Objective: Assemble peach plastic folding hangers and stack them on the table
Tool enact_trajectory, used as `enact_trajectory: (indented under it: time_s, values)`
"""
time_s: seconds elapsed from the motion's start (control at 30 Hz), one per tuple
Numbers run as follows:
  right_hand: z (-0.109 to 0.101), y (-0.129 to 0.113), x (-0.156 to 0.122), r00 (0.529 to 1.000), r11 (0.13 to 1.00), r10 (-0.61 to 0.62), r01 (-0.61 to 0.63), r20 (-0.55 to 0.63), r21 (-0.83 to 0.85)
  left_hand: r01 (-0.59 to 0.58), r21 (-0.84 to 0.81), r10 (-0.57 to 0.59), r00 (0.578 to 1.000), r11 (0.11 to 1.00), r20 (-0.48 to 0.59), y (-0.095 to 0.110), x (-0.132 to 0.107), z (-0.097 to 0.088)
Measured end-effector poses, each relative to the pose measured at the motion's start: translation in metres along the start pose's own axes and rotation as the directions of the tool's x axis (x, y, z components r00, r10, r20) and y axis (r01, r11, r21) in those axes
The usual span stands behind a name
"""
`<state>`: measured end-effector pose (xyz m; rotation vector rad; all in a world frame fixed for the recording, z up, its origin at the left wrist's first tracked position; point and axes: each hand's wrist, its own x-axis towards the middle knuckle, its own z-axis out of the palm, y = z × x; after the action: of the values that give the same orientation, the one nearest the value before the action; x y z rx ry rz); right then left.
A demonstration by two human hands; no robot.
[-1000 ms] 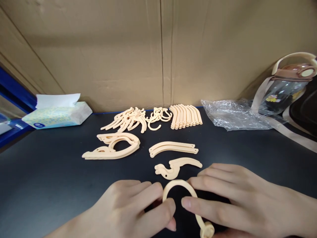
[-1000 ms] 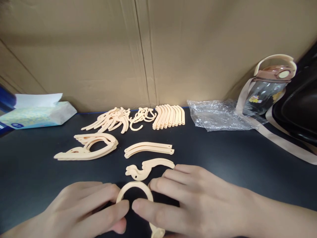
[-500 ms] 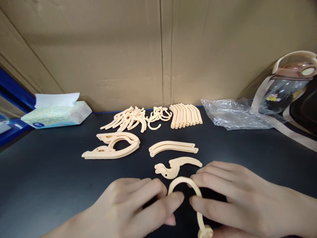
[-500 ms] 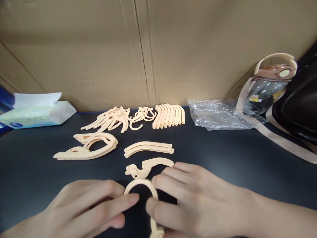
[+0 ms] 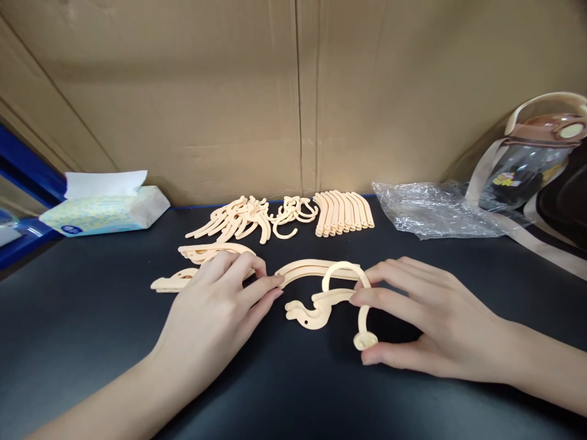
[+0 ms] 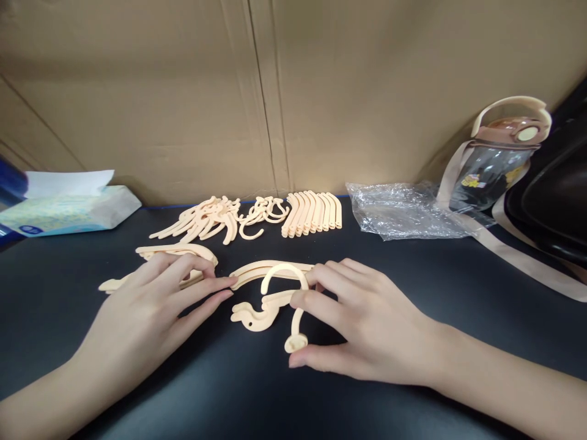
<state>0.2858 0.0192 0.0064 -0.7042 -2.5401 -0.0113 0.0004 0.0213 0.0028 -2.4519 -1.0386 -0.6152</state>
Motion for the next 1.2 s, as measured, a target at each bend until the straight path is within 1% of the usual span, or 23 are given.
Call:
enact_trajectory:
  time_s: [0.13,0.33,0.53,0.8,1.03,1.2]
  values:
    - [0.0012,0.0007,0.0003,0.998,0.998,0.058,-0.058,0.01,-0.006,0.01,0.013,-0.011,1.0,1.0,0.009,0.0009,-0.0016,0.0016]
    - [0.0033,0.0024,-0.0003,0.995,0.994,0.101,-0.101,0.012,-0.031,0.073,0.013,-0.074,0.996,0.997,0.056,0.0016,-0.004,0.0029]
    - [0.0031,0.0031,-0.0014,0.975,0.975,0.219,-0.217,0.025,-0.053,0.1,0.017,-0.101,0.992,0.995,0.076,0.0009,-0.0046,0.0045]
    - [0.0043,0.0001,0.0002,0.966,0.967,0.25,-0.253,0.065,0.035,0.102,0.002,-0.102,0.993,0.995,0.06,0.0022,-0.0029,0.0049]
    - [0.0048,-0.0022,0.0007,0.963,0.963,0.269,-0.269,0.018,0.033,0.115,0.001,-0.115,0.992,0.993,0.06,0.0049,-0.0024,0.0041]
    - [0.006,-0.004,-0.0002,0.954,0.954,0.298,-0.298,0.006,0.028,0.111,-0.007,-0.11,0.992,0.994,0.066,0.0042,-0.0009,0.0045]
